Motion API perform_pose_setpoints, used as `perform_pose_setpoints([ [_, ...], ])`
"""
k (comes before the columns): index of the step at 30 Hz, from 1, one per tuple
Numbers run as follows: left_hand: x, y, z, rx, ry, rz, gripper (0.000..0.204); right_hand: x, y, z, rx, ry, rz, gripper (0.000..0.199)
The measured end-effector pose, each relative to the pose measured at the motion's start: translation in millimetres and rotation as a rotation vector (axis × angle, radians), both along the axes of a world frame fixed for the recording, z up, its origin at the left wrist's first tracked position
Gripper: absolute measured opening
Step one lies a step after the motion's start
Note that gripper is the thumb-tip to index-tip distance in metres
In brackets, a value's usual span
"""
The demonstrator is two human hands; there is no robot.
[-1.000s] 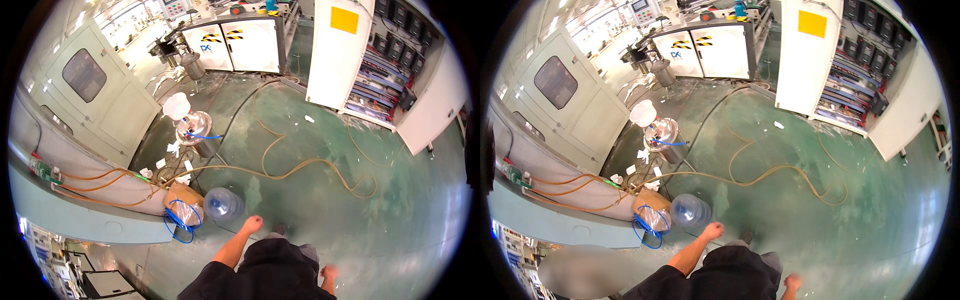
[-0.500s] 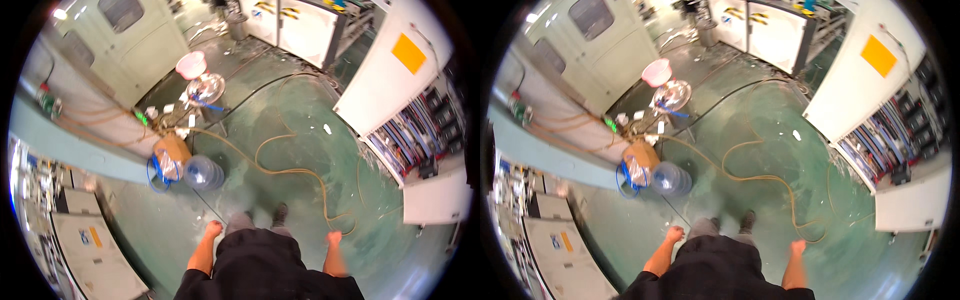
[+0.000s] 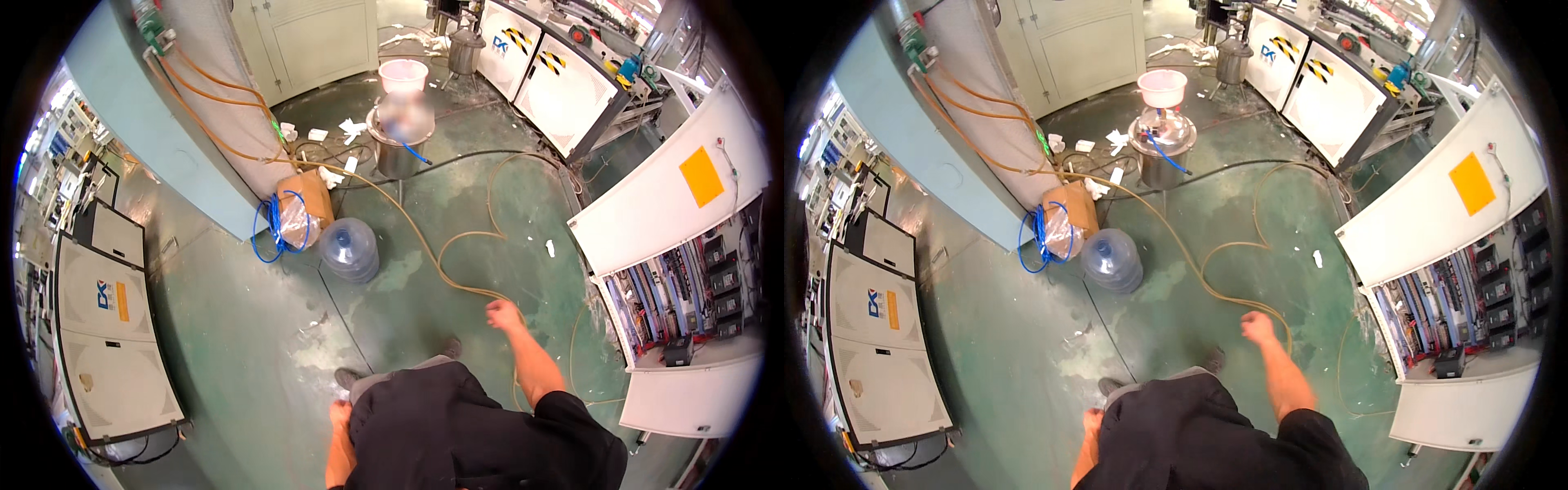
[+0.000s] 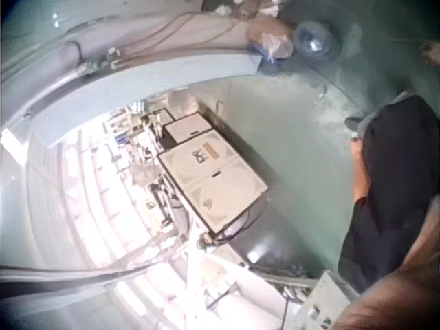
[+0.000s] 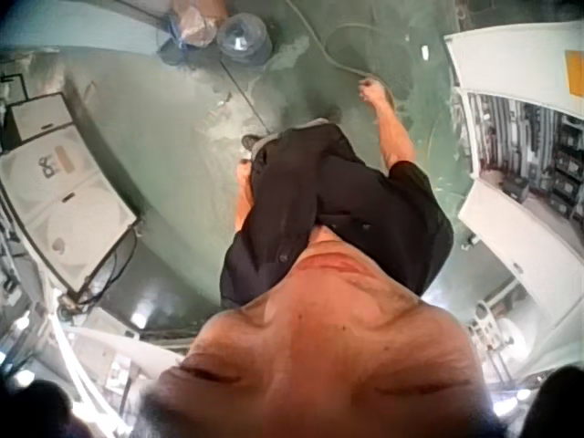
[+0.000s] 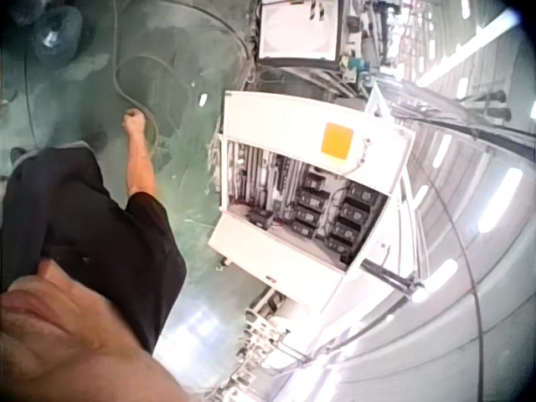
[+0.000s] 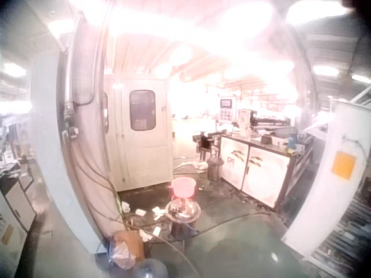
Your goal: The person picks up a package of paper products from a stack, checks a paper document, and then walks along a conveyor belt, clearing objects from the line by hand.
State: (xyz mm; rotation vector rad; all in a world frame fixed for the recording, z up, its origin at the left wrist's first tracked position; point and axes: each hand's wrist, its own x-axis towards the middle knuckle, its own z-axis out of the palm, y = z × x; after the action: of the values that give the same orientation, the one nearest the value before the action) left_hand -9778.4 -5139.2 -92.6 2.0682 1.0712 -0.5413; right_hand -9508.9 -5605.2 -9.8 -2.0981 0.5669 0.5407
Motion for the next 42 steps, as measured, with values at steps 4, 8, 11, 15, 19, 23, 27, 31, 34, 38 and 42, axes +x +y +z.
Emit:
perform_pose_setpoints([
  [4,-83,106,-61,-0.117,-0.185,0.364,0.029,-20,167,-1,0.105,0.115,0.318,0.028],
  [8,-143,189,-54,-0.220,-0.272,0.404,0.015,-40,237,-47,-0.173,0.079,0.724,0.025],
  [11,-146,239,-29,-0.517,-0.122,1.060,0.023,-39,313,-30,-0.206,0.278,0.763,0.025],
  [15,-89,318,-11,-0.583,-0.259,0.975,0.027,-43,387,-31,-0.172,0.332,0.713,0.026],
  [19,4,403,36,-0.514,-0.450,0.856,0.021,-21,481,-57,-0.250,0.341,0.950,0.024],
  [23,52,501,52,-0.442,-0.479,0.670,0.026,11,541,-102,-0.308,0.302,1.251,0.015],
  [27,41,577,66,-0.337,-0.368,0.910,0.021,91,661,-113,-0.345,0.509,1.012,0.005],
  [31,-16,609,40,-0.300,-0.153,1.318,0.018,183,880,-55,0.074,0.297,0.811,0.016],
  [34,9,637,16,-0.303,-0.070,1.357,0.015,247,1019,-3,0.346,0.124,0.777,0.020],
  [38,97,700,-8,-0.031,-0.029,0.932,0.018,316,1159,22,0.415,-0.072,0.948,0.024],
  [42,165,810,-48,0.037,-0.171,0.639,0.019,376,1227,-44,0.256,-0.091,0.942,0.020],
])
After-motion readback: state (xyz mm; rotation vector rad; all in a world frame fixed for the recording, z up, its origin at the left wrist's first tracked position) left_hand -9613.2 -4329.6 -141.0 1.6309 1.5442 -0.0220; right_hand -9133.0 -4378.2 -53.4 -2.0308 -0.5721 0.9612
